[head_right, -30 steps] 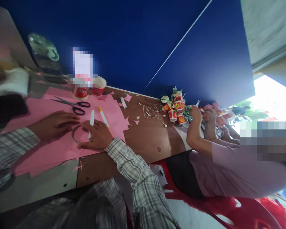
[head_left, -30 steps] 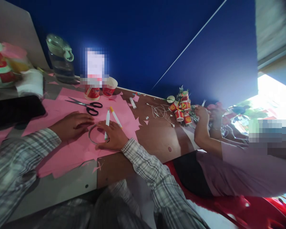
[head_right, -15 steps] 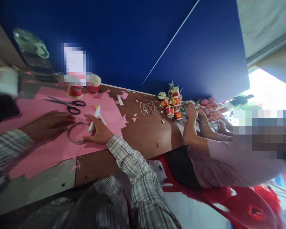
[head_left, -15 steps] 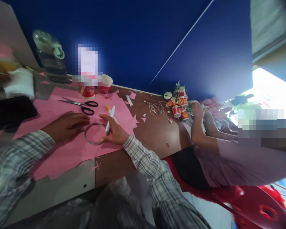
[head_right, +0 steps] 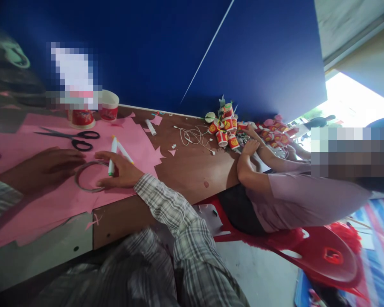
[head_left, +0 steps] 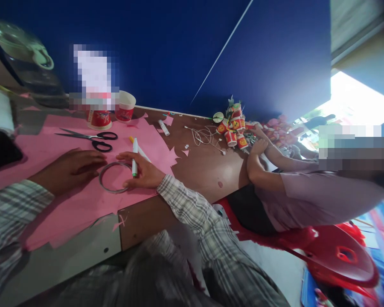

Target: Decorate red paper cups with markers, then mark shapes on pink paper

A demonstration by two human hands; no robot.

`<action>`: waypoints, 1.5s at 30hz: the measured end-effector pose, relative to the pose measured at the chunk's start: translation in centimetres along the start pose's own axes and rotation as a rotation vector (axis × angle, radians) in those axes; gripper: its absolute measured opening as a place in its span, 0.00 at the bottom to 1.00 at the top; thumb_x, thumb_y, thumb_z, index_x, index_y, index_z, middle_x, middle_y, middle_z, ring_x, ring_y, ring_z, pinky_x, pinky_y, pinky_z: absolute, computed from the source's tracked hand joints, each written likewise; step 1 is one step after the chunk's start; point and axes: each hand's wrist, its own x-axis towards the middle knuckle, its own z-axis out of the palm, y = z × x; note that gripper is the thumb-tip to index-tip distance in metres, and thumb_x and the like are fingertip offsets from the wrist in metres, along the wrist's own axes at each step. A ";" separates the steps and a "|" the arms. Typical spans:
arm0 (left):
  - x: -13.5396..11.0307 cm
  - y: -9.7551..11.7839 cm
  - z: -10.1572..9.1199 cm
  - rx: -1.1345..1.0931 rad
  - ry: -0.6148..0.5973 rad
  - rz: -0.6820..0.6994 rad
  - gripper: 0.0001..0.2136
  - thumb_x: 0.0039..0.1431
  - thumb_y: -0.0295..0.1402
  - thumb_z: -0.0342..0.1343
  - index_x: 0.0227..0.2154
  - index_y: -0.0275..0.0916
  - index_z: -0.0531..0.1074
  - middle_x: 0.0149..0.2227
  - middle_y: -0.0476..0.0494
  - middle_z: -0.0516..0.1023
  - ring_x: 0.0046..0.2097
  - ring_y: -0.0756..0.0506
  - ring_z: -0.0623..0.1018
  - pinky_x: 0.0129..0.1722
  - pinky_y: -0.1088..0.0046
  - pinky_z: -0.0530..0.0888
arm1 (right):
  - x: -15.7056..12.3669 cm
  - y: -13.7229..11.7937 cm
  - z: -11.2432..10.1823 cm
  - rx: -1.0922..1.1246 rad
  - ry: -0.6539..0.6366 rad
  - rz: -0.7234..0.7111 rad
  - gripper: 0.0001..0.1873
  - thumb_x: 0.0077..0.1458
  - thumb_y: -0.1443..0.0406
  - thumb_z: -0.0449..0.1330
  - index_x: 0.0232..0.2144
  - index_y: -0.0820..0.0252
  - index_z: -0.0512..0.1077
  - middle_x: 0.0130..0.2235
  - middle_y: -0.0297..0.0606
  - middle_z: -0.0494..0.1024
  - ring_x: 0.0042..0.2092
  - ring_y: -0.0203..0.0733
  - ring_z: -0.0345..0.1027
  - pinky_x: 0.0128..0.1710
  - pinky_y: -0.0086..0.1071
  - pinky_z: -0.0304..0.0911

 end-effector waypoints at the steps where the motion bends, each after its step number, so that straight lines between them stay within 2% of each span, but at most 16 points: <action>1: 0.0 -0.1 0.0 0.003 -0.003 0.008 0.21 0.46 0.48 0.42 0.39 0.45 0.70 0.47 0.47 0.72 0.49 0.48 0.67 0.53 0.66 0.59 | 0.0 0.0 0.0 -0.067 -0.013 -0.005 0.39 0.45 0.64 0.65 0.57 0.60 0.53 0.59 0.47 0.62 0.62 0.46 0.57 0.63 0.40 0.52; 5: 0.1 -0.4 0.0 0.001 -0.019 0.038 0.21 0.46 0.47 0.43 0.40 0.47 0.69 0.47 0.48 0.72 0.49 0.48 0.67 0.53 0.65 0.60 | 0.1 -0.4 -0.2 -0.325 -0.061 -0.026 0.41 0.41 0.65 0.68 0.56 0.59 0.55 0.58 0.45 0.64 0.60 0.48 0.59 0.62 0.40 0.51; 10: 0.3 -0.1 -0.2 -0.029 -0.031 0.027 0.21 0.46 0.46 0.43 0.40 0.46 0.69 0.47 0.49 0.72 0.49 0.47 0.67 0.52 0.66 0.61 | 0.2 -0.5 -0.1 -0.451 -0.086 -0.056 0.42 0.41 0.62 0.68 0.57 0.57 0.53 0.57 0.43 0.66 0.59 0.49 0.59 0.60 0.40 0.52; 15: 0.3 0.3 -0.4 -0.017 -0.013 0.026 0.21 0.46 0.46 0.42 0.40 0.45 0.70 0.46 0.48 0.72 0.49 0.47 0.68 0.52 0.66 0.62 | 0.3 -0.1 0.1 -0.489 -0.097 -0.081 0.42 0.40 0.61 0.68 0.55 0.62 0.55 0.57 0.46 0.67 0.60 0.50 0.59 0.61 0.40 0.51; 23: 0.3 0.3 -0.4 -0.022 -0.014 0.006 0.21 0.45 0.48 0.43 0.40 0.46 0.70 0.47 0.48 0.72 0.49 0.47 0.67 0.52 0.66 0.62 | 0.4 -0.1 0.2 -0.524 -0.092 -0.083 0.43 0.40 0.60 0.68 0.55 0.60 0.55 0.56 0.45 0.68 0.57 0.50 0.63 0.60 0.41 0.52; 29: 0.3 0.3 -0.2 -0.008 -0.004 0.008 0.20 0.46 0.47 0.43 0.40 0.46 0.70 0.46 0.49 0.73 0.49 0.48 0.68 0.53 0.66 0.61 | 0.4 0.4 0.3 -0.519 -0.121 -0.105 0.45 0.39 0.59 0.68 0.56 0.60 0.53 0.58 0.45 0.66 0.60 0.49 0.60 0.63 0.43 0.48; 40: 0.2 -0.3 0.1 0.003 0.004 0.021 0.19 0.46 0.46 0.44 0.39 0.46 0.70 0.46 0.48 0.72 0.48 0.48 0.67 0.53 0.67 0.60 | 0.4 0.1 0.2 -0.488 -0.145 -0.084 0.41 0.40 0.61 0.68 0.55 0.58 0.55 0.58 0.44 0.65 0.61 0.49 0.59 0.65 0.44 0.43; 45: 0.2 0.1 -0.1 -0.019 0.000 -0.001 0.21 0.46 0.48 0.43 0.39 0.45 0.70 0.46 0.48 0.72 0.49 0.48 0.67 0.52 0.66 0.61 | 0.4 0.2 0.2 -0.481 -0.140 -0.097 0.41 0.39 0.62 0.69 0.54 0.61 0.57 0.58 0.46 0.65 0.61 0.49 0.59 0.65 0.43 0.44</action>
